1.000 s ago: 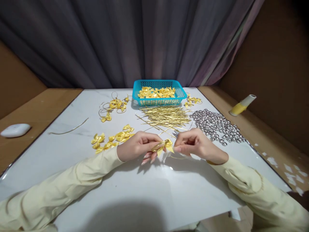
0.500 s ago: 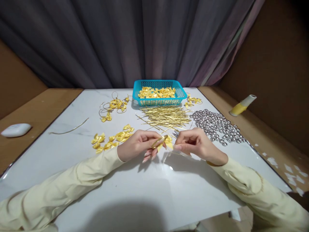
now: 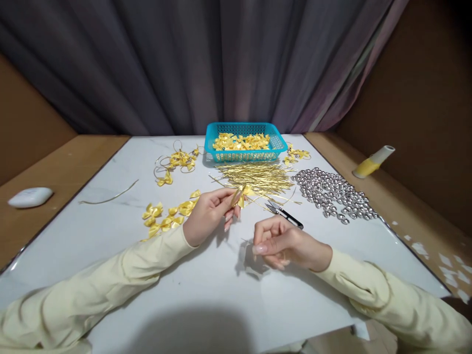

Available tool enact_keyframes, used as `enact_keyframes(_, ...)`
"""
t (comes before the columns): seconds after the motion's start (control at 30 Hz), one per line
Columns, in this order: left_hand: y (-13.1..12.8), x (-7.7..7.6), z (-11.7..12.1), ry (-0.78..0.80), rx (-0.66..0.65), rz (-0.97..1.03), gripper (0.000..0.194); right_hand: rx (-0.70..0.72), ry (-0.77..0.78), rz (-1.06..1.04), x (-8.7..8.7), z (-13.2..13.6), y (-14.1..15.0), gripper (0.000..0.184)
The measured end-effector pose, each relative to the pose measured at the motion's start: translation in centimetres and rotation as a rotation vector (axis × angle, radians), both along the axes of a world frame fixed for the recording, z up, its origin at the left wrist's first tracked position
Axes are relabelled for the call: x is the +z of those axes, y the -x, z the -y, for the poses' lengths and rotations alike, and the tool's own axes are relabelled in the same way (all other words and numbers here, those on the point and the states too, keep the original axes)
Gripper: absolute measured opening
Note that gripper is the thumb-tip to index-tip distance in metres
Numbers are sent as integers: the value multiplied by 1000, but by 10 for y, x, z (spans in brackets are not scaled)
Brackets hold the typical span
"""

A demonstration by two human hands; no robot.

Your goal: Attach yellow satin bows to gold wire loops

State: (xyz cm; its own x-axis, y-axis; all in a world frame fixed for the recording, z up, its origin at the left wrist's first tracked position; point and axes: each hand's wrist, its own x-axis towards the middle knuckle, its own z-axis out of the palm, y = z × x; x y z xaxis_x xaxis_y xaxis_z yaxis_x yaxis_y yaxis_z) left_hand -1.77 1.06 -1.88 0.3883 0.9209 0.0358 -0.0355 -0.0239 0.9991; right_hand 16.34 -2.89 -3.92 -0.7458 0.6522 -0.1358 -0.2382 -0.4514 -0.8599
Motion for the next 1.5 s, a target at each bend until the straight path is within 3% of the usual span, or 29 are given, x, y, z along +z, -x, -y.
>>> enact_keyframes(0.27,-1,7,-2,126,40,157,20,132,165,7,-13,-2,9,10)
enact_keyframes(0.57,-1,10,0,130,70,199,17,269,207,175,-17,0,14,12)
enact_keyframes(0.7,-3,15,4,200,79,224,16,296,200,181,-19,-2,13,15)
enact_keyframes(0.83,0,23,3,402,56,301,9,278,184,177,-21,-6,10,15)
enact_keyframes(0.97,4,30,0,546,57,376,22,249,134,197,-23,-10,5,14)
enact_keyframes(1.13,6,26,-5,490,21,311,21,256,-76,211,-8,-12,-6,12)
enact_keyframes(1.23,7,20,-7,368,-118,216,14,160,-213,212,8,-11,-16,11)
enact_keyframes(1.3,7,17,-5,297,-215,145,16,3,-285,196,16,-11,-22,9)
enact_keyframes(1.4,7,14,1,222,-327,49,21,-249,-361,193,23,-10,-27,9)
enact_keyframes(1.5,6,15,6,198,-393,7,21,-352,-390,224,24,-9,-28,9)
